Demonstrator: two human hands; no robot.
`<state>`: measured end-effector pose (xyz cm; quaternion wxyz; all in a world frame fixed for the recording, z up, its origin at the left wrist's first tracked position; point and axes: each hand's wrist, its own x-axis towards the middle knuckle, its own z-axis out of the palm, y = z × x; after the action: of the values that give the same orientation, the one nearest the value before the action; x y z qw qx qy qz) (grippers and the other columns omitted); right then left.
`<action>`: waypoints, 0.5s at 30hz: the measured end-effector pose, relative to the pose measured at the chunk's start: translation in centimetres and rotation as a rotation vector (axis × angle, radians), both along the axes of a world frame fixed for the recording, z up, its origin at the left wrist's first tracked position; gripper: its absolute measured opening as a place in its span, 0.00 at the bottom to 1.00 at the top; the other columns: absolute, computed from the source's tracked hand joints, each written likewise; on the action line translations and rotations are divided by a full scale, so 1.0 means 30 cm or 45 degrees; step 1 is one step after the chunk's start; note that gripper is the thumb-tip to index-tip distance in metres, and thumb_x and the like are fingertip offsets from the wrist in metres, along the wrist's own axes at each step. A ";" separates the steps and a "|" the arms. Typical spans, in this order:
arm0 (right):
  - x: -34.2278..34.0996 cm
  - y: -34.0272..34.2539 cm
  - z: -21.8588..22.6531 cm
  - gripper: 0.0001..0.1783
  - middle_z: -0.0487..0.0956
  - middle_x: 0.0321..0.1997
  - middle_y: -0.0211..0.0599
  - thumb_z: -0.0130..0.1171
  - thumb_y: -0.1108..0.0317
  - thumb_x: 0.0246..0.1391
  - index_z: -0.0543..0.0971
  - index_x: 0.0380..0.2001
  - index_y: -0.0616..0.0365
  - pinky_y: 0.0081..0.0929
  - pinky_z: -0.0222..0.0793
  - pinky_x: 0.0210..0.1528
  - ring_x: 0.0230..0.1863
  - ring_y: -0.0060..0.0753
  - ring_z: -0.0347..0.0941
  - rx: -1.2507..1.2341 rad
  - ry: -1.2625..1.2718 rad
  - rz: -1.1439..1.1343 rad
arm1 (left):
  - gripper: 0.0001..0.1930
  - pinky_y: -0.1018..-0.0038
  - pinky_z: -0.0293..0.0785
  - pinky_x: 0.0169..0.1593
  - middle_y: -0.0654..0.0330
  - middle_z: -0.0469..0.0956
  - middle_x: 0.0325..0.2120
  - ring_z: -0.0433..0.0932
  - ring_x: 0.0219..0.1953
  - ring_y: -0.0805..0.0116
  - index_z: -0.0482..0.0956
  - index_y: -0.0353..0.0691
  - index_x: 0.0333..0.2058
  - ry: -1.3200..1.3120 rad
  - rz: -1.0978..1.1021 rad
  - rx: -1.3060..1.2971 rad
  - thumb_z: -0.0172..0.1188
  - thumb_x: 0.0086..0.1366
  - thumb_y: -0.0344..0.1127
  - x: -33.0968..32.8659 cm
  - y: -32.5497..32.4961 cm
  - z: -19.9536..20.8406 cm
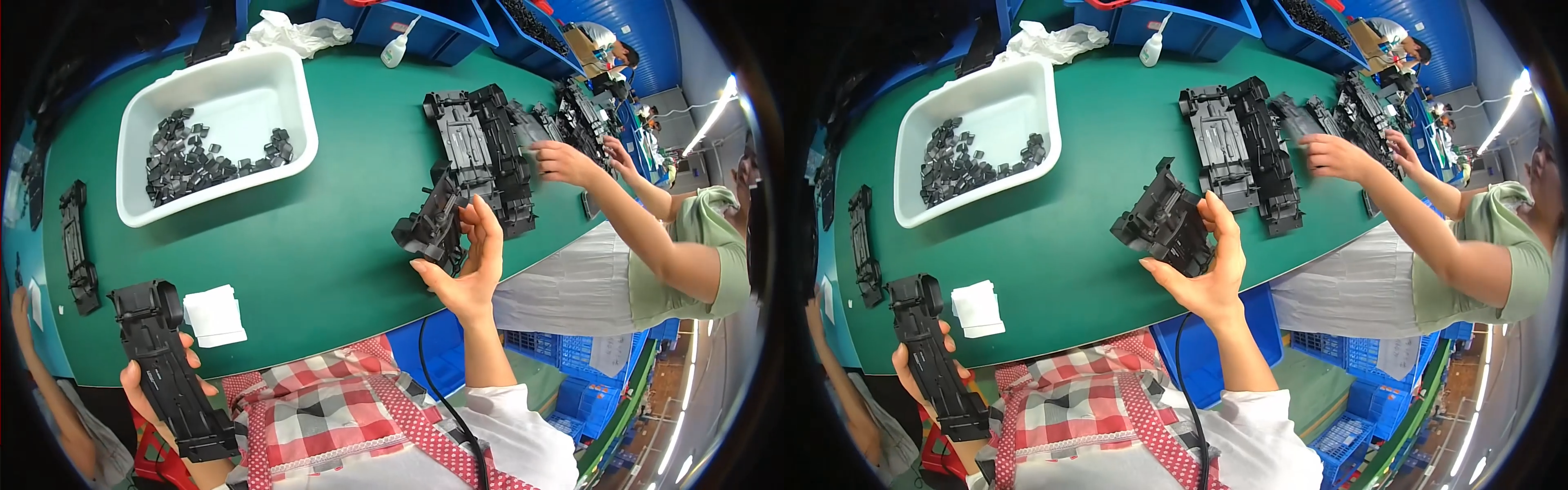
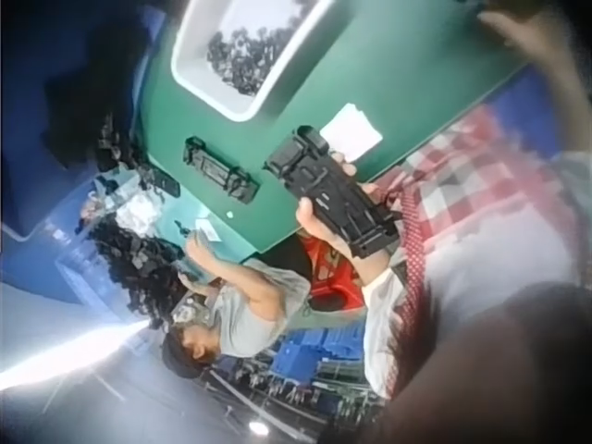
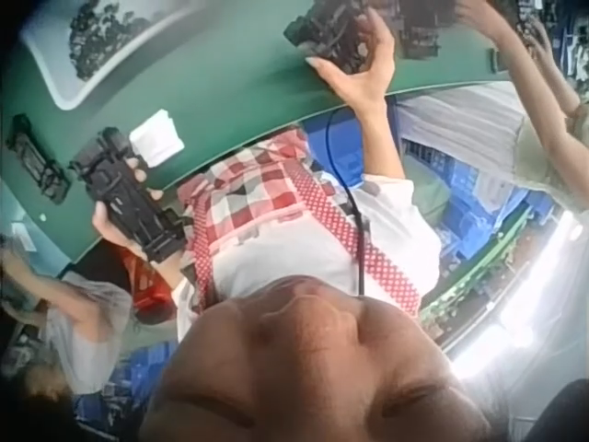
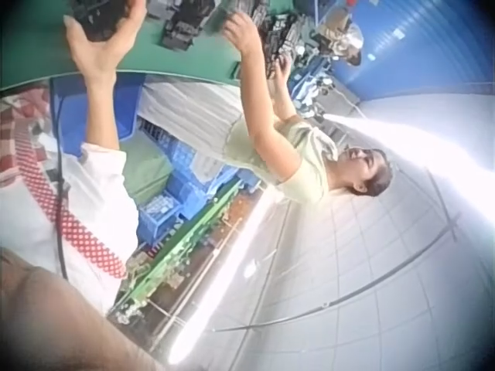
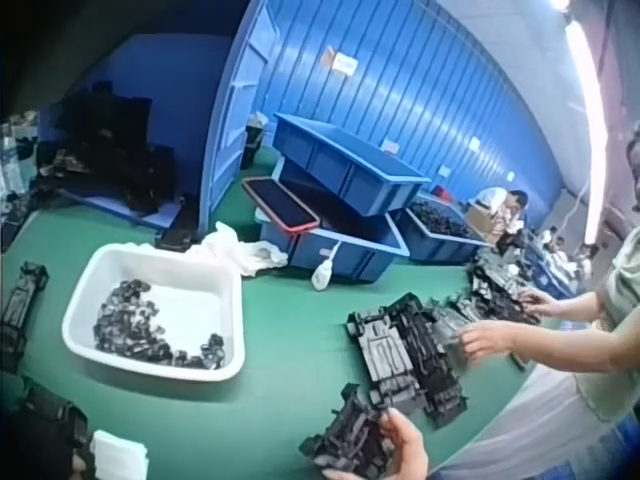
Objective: Assembling small plastic components onto a toy car chassis at a factory assembly line workstation.
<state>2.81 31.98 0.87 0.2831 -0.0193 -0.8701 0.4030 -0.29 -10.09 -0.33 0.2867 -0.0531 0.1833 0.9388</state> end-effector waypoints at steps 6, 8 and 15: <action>-0.031 -0.020 0.000 0.54 0.70 0.55 0.44 0.76 0.69 0.32 0.58 0.63 0.65 0.33 0.62 0.57 0.55 0.36 0.68 -0.050 -0.032 -0.006 | 0.35 0.44 0.82 0.35 0.32 0.67 0.45 0.76 0.38 0.26 0.48 0.22 0.59 -0.144 0.146 -0.157 0.41 0.68 0.50 0.002 -0.031 0.011; -0.065 -0.034 0.003 0.52 0.73 0.51 0.47 0.78 0.62 0.32 0.62 0.61 0.64 0.33 0.69 0.52 0.50 0.38 0.73 0.037 -0.058 -0.021 | 0.35 0.45 0.83 0.33 0.32 0.67 0.45 0.77 0.37 0.28 0.49 0.23 0.58 -0.083 0.273 -0.220 0.41 0.68 0.52 0.031 -0.030 0.036; -0.146 -0.043 0.048 0.43 0.76 0.45 0.50 0.73 0.63 0.39 0.65 0.59 0.62 0.37 0.69 0.48 0.45 0.47 0.74 0.413 -0.386 -0.174 | 0.42 0.51 0.83 0.36 0.36 0.70 0.51 0.79 0.43 0.45 0.59 0.25 0.59 -0.111 0.230 -0.113 0.43 0.64 0.63 -0.006 0.082 0.029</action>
<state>-1.57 30.70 2.32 0.1749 -0.0927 -0.9528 0.2303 -0.47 -7.64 0.55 0.2059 -0.1230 0.2063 0.9486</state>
